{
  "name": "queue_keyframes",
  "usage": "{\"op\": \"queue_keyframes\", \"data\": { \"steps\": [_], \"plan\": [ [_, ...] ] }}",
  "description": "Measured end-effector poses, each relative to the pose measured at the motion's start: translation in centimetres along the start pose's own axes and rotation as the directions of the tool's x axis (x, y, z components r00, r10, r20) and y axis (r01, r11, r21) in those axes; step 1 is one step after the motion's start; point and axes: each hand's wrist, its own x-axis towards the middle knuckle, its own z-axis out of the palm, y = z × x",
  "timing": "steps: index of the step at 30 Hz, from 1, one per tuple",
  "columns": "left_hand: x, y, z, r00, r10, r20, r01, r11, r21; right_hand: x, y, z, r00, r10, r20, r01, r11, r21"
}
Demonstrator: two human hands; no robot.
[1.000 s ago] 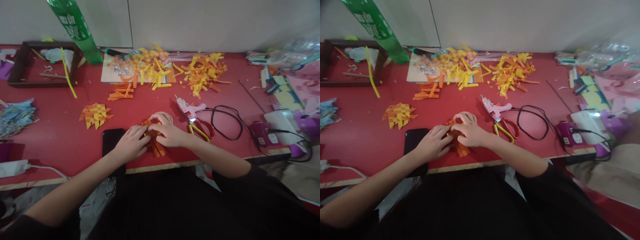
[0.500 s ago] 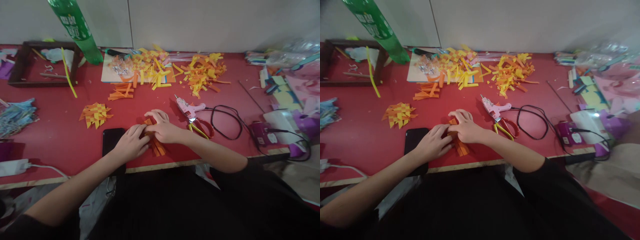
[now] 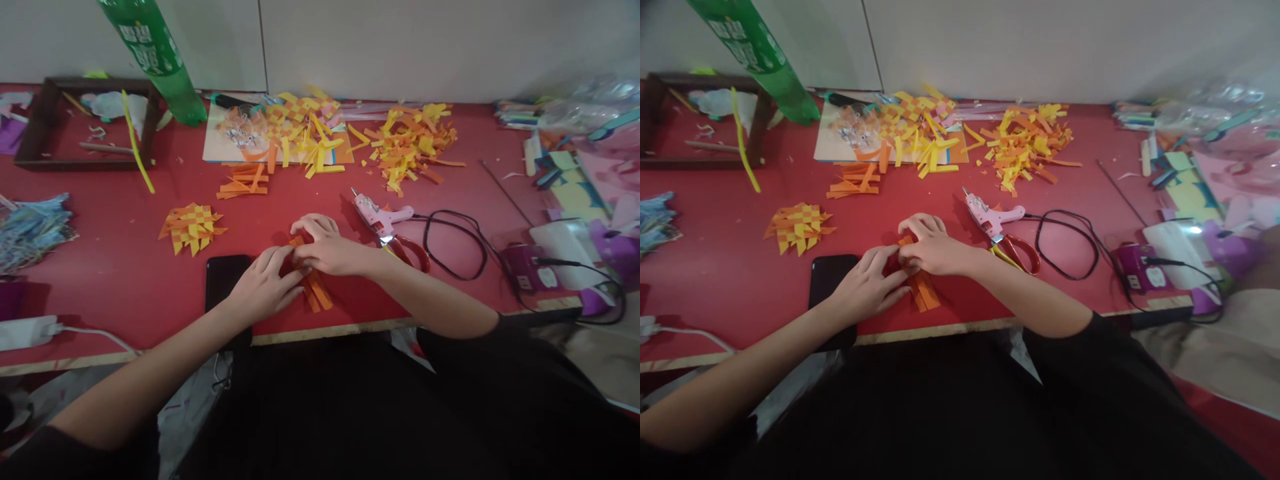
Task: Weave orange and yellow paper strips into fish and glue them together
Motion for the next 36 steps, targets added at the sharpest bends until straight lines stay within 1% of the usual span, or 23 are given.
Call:
{"op": "queue_keyframes", "data": {
  "steps": [7,10,16,19,21,23,25,28,31,36],
  "plan": [
    [-0.1,0.0,0.1,1.0,0.006,-0.006,-0.006,1.0,0.016,0.3,0.0,-0.3,1.0,-0.022,0.009,0.022,0.999,-0.025],
    [0.0,0.0,0.0,1.0,0.012,-0.003,-0.012,1.0,0.024,0.1,0.0,-0.6,1.0,-0.029,0.004,0.029,0.999,-0.027],
    [0.0,0.0,-0.1,1.0,0.022,0.001,-0.022,0.999,0.03,-0.5,0.7,-0.8,1.0,-0.004,-0.008,0.004,1.0,-0.017],
    [0.1,0.0,-0.3,0.999,0.035,0.005,-0.035,0.999,0.03,-1.0,1.0,-0.9,1.0,-0.014,-0.009,0.014,1.0,-0.01],
    [0.1,0.0,-0.3,0.999,0.04,0.01,-0.041,0.999,0.03,-1.3,0.9,-0.9,0.999,-0.033,-0.019,0.033,0.999,-0.005],
    [0.1,-0.1,-0.3,0.999,0.043,0.015,-0.044,0.999,0.028,-1.7,0.5,-0.8,0.997,-0.036,-0.061,0.037,0.999,0.008],
    [0.0,-0.1,-0.1,0.999,0.041,0.014,-0.042,0.999,0.026,-1.9,-0.1,-0.5,0.992,0.005,-0.127,-0.002,1.0,0.023],
    [-0.1,-0.1,0.1,1.0,0.027,0.006,-0.028,0.999,0.026,-1.8,-1.1,0.2,0.971,0.123,-0.206,-0.117,0.992,0.04],
    [-0.1,-0.2,0.2,1.0,0.021,0.014,-0.021,0.999,0.028,-1.5,-1.7,1.0,0.953,0.193,-0.232,-0.189,0.981,0.039],
    [-0.1,-0.1,0.0,0.999,0.034,0.036,-0.035,0.999,0.031,-1.5,-1.7,1.1,0.944,0.221,-0.246,-0.22,0.975,0.034]
  ]
}}
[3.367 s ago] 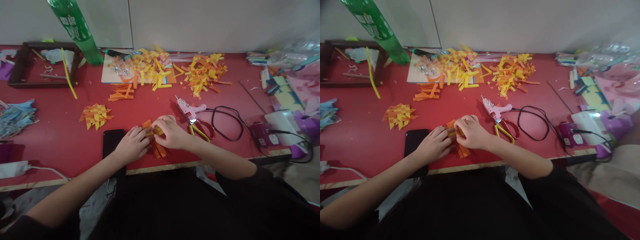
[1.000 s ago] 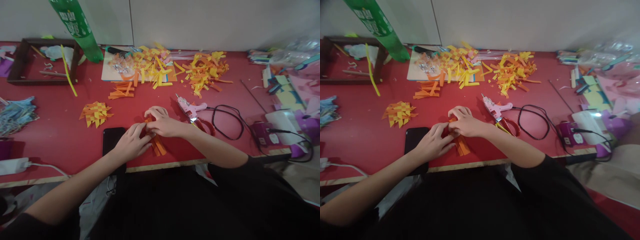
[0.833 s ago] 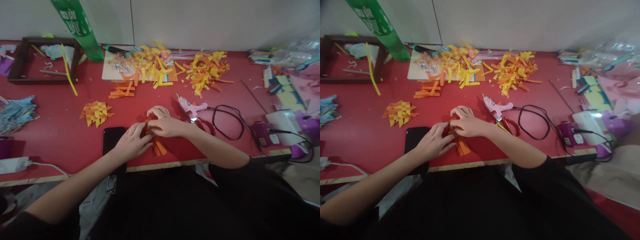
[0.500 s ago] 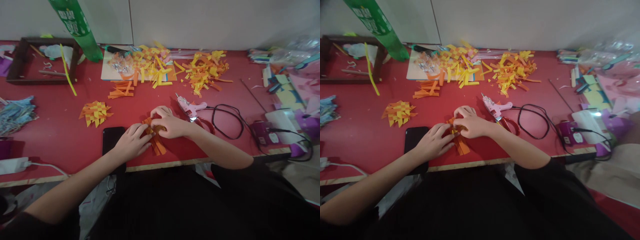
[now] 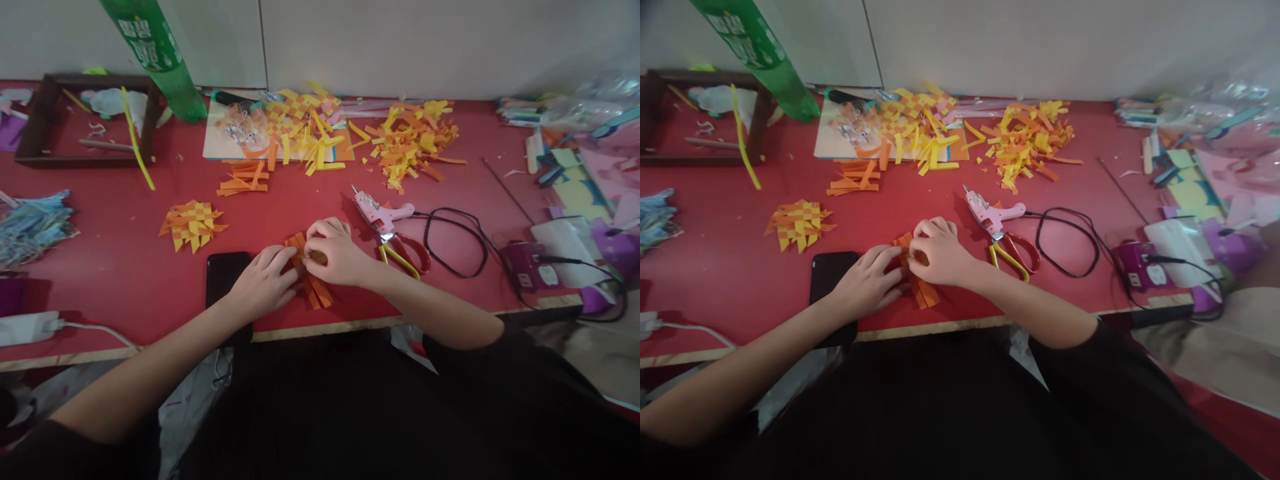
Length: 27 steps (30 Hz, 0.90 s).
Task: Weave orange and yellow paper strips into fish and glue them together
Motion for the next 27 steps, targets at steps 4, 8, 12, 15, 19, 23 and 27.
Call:
{"op": "queue_keyframes", "data": {
  "steps": [4,8,12,15,19,23,27],
  "plan": [
    [0.2,0.1,-0.2,1.0,0.02,0.001,-0.02,1.0,-0.003,-0.3,0.6,-0.4,0.999,0.048,-0.021,-0.048,0.999,-0.005],
    [0.4,0.1,-0.4,1.0,0.029,0.001,-0.029,0.999,-0.013,-0.5,1.2,-0.6,0.995,0.094,-0.023,-0.093,0.996,0.008],
    [0.5,0.0,-0.5,0.999,0.035,0.002,-0.035,0.999,-0.018,-0.4,1.0,-0.4,0.993,0.12,-0.008,-0.12,0.992,0.033],
    [0.5,0.0,-0.4,0.999,0.035,0.003,-0.035,0.999,-0.022,-0.1,0.7,-0.4,0.992,0.125,0.006,-0.125,0.991,0.049],
    [0.5,0.1,-0.4,1.0,0.027,0.004,-0.027,0.999,-0.029,0.0,0.5,-0.4,0.992,0.124,0.033,-0.126,0.99,0.065],
    [0.5,0.1,-0.4,1.0,0.023,0.001,-0.023,0.999,-0.043,-0.1,0.9,-0.6,0.989,0.142,0.026,-0.144,0.988,0.049],
    [0.4,0.0,-0.3,1.0,0.02,0.005,-0.02,0.998,-0.058,-0.3,1.5,-0.6,0.987,0.159,0.011,-0.159,0.987,0.021]
  ]
}}
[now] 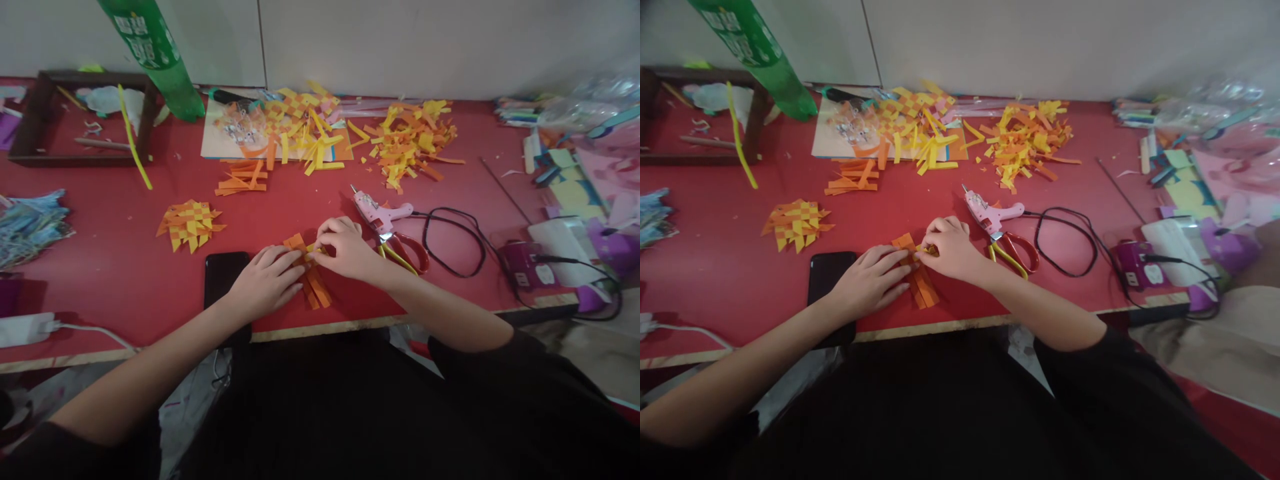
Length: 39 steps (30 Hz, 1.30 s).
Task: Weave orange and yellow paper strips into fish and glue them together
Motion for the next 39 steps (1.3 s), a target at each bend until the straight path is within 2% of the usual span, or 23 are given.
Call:
{"op": "queue_keyframes", "data": {
  "steps": [20,39],
  "plan": [
    [0.0,0.0,-0.1,1.0,-0.008,0.013,0.008,1.0,0.001,-0.3,1.2,0.6,0.997,0.006,-0.072,-0.013,0.995,-0.095],
    [0.0,0.1,-0.1,0.999,0.0,0.033,0.0,1.0,-0.001,-0.3,1.4,1.0,0.995,0.031,-0.094,-0.039,0.995,-0.088]
  ]
}}
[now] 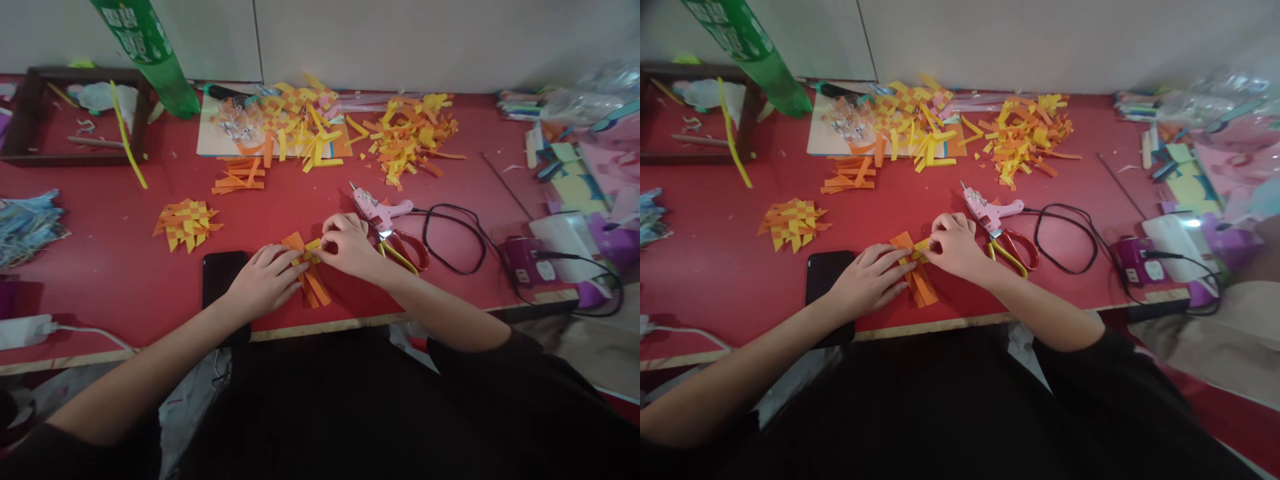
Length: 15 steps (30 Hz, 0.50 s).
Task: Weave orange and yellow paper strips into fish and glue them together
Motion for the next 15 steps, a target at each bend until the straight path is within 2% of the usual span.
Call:
{"op": "queue_keyframes", "data": {
  "steps": [15],
  "plan": [
    [0.33,0.11,-0.24,0.999,-0.033,0.024,0.033,0.999,-0.005,-0.28,0.2,0.28,0.998,0.038,-0.053,-0.036,0.999,0.026]
  ]
}}
